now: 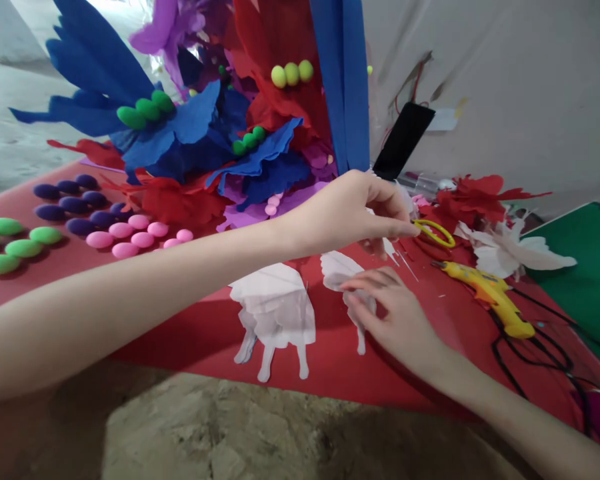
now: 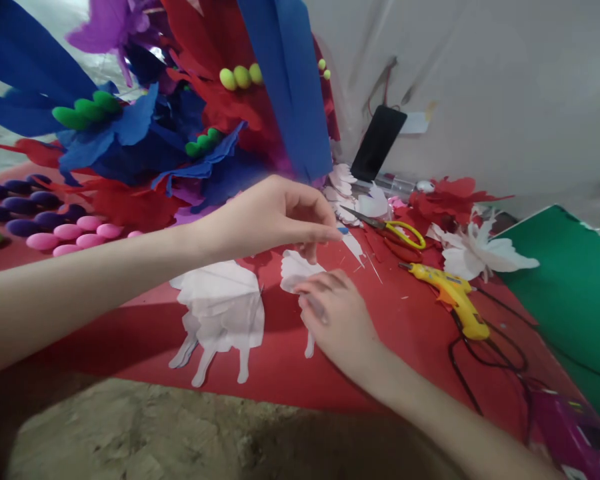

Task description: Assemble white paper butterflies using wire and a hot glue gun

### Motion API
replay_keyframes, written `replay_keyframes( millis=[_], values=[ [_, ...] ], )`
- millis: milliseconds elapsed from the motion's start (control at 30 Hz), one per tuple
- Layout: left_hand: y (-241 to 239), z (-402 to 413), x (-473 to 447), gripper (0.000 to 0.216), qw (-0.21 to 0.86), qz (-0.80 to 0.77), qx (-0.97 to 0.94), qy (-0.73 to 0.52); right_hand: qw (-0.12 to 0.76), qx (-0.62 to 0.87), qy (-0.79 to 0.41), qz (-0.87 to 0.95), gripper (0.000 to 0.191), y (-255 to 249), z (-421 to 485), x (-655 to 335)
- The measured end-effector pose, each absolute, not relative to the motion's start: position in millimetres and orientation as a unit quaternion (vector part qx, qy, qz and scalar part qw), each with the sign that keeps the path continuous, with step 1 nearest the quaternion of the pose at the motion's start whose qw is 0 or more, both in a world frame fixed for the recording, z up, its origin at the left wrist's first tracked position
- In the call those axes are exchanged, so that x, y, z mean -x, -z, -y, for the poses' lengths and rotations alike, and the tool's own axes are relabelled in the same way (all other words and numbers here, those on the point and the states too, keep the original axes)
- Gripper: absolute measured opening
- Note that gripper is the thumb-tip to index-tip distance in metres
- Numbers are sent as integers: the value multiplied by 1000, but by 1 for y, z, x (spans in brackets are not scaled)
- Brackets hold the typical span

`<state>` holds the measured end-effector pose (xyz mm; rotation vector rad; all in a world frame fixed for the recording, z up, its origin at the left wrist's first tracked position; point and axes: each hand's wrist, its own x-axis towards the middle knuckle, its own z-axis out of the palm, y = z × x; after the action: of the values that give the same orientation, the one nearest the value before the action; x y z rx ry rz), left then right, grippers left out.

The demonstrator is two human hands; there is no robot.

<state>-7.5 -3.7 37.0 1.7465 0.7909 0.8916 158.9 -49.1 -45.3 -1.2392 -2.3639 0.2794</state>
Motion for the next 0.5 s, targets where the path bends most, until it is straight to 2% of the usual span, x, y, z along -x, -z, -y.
replay_keyframes(
  millis=[67,233,500],
  values=[
    [-36,2,9,15,477,-341,-728,-357,205,455,-143,855,17,47,46,-139],
    [-32,-1,9,12,486,-344,-727,-343,190,465,-200,841,31,50,28,-106],
    [-32,-1,10,18,483,-333,-729,-353,148,479,-324,802,11,40,19,-100]
  ],
)
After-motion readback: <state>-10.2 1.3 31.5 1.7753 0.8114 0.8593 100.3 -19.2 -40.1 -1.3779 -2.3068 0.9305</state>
